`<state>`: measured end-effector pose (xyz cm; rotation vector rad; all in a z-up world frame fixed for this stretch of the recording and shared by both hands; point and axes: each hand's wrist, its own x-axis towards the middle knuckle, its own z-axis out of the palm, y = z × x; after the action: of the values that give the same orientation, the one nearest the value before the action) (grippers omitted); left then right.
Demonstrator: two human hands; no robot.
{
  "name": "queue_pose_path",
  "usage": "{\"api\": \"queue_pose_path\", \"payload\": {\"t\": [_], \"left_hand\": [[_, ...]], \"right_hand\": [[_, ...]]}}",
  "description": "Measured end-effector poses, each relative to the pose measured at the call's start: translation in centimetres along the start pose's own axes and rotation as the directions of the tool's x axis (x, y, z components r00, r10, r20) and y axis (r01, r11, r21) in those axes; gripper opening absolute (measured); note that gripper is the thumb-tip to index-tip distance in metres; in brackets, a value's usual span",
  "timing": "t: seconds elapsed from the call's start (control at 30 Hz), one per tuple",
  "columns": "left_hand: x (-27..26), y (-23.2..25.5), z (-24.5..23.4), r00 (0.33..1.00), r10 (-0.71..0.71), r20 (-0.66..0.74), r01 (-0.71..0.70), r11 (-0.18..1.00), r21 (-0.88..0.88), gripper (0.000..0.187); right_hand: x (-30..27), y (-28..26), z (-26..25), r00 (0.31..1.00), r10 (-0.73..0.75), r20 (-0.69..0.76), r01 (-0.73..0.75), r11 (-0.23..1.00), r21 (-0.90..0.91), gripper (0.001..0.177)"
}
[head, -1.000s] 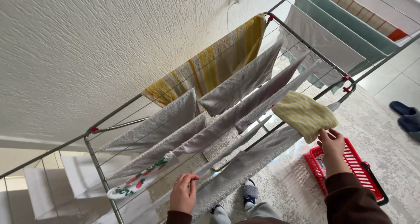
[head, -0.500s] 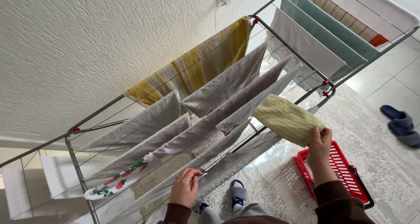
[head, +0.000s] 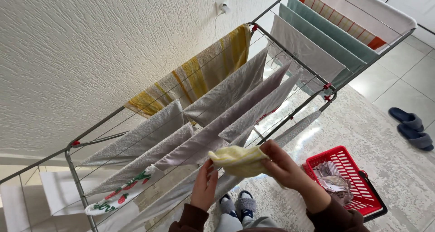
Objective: The person takes various small garments and cloths from a red laundry basket and hangs them on a metal drying rack. Items include a yellow-striped cloth, a white cloth with a strawberry pattern, and several small garments. The person repeatedly reaches into the basket, unfolds each item, and places it on the rack bars.
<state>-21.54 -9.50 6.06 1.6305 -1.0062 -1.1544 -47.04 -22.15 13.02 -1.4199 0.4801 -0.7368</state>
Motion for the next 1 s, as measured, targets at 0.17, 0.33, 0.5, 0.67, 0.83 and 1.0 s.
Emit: {"api": "queue_pose_path", "payload": {"t": [0.17,0.33,0.5,0.67,0.83,1.0], "left_hand": [[2.1,-5.4,-0.1,0.942,-0.337,0.002,0.314,0.877,-0.363,0.044],[1.8,-5.2,-0.5,0.925,-0.379,0.011,0.334,0.802,-0.495,0.019],[1.9,-4.5,-2.4,0.902,-0.205,-0.380,0.038,0.914,-0.403,0.004],[0.7,0.2,-5.6,0.906,0.230,-0.355,-0.290,0.949,-0.126,0.012],[-0.6,9.0,-5.6,0.890,0.456,0.019,-0.457,0.887,0.064,0.018],[-0.9,16.6,-5.1,0.803,0.498,0.327,-0.552,0.829,0.092,0.010]], "right_hand": [[-0.6,0.0,2.0,0.999,0.032,0.015,-0.033,0.997,0.069,0.008],[-1.4,-0.8,3.0,0.994,0.070,0.084,-0.083,0.982,0.168,0.008],[-1.4,-0.8,3.5,0.963,0.139,0.230,-0.154,0.987,0.050,0.014],[-0.5,-3.0,3.6,0.937,0.298,0.182,-0.183,0.863,-0.471,0.017],[1.8,-6.1,5.4,0.987,0.156,-0.023,-0.133,0.746,-0.652,0.019],[5.7,-8.4,7.5,0.962,-0.154,0.227,0.270,0.672,-0.690,0.032]]}}
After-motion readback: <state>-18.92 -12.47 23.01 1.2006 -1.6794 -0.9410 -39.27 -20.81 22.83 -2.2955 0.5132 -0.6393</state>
